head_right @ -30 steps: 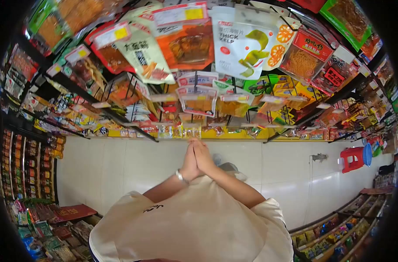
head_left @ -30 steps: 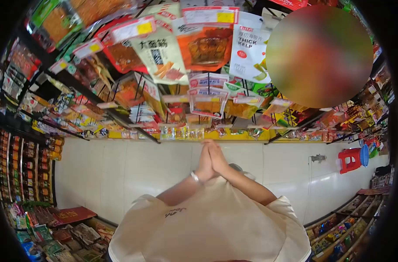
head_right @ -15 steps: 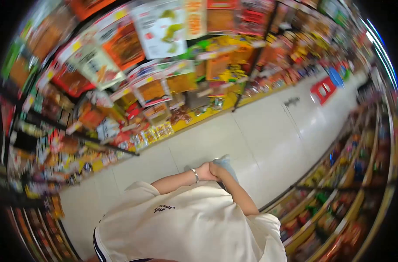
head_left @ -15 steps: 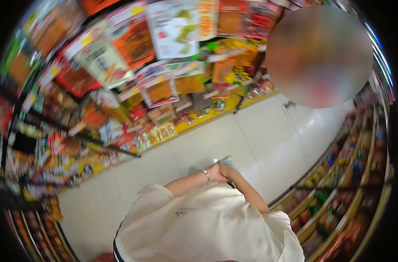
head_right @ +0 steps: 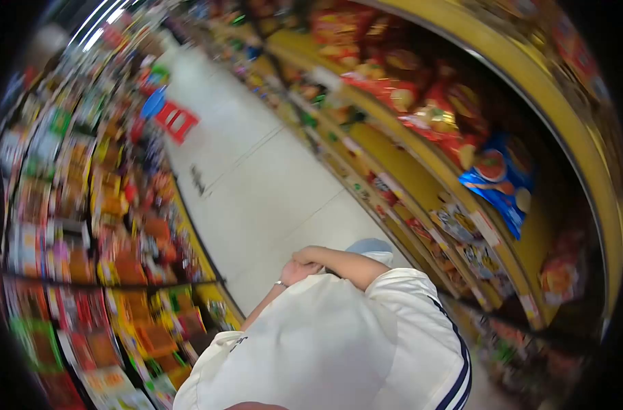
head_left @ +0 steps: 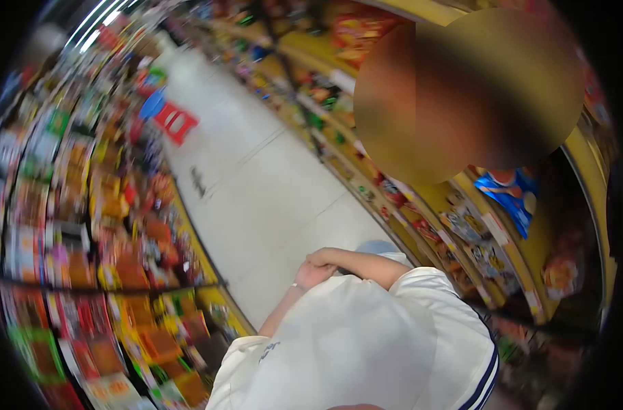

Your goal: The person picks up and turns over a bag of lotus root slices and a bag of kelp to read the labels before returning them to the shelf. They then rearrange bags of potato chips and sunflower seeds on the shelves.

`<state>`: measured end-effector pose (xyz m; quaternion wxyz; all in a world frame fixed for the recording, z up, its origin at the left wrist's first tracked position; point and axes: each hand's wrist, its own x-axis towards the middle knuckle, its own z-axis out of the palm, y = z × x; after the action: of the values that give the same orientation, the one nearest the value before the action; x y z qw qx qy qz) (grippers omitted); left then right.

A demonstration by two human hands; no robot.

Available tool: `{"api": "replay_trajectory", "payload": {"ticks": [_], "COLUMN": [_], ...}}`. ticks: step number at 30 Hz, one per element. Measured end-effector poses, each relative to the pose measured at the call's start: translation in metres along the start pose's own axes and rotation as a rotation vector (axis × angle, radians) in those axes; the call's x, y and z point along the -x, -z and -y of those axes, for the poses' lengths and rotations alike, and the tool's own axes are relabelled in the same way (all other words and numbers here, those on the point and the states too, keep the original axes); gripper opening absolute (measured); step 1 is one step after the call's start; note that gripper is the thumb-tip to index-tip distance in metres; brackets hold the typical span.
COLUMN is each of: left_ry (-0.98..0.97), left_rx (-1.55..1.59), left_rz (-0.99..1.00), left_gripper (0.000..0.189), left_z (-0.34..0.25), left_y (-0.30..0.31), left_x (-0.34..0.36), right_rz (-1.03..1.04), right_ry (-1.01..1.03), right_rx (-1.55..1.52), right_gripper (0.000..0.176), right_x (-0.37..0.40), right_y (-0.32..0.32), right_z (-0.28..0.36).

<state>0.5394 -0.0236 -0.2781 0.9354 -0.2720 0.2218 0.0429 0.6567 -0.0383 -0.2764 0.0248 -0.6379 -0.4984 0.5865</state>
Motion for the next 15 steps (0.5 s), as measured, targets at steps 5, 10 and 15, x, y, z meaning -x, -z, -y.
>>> {"api": "replay_trajectory", "payload": {"ticks": [5,10,15], "left_ry": [0.371,0.569,0.879], "left_rx": [-0.535,-0.843,-1.121], "left_rz": [-0.047,-0.167,-0.223], "left_gripper": [0.058,0.061,0.082], "left_z": [0.021,0.075,0.026], "left_y": [-0.089,-0.113,-0.086], "left_x": [-0.142,-0.206,-0.229], "right_rz": [-0.354,-0.707,0.237], "right_ry": [-0.469,-0.456,0.301], "right_rx": [-0.472,-1.09,-1.739], "right_gripper": [0.047,0.044,0.041], "right_x": [0.083,0.089,0.074], "right_y": [0.11,0.102,0.068], "right_z": [-0.06,-0.15,-0.213]}}
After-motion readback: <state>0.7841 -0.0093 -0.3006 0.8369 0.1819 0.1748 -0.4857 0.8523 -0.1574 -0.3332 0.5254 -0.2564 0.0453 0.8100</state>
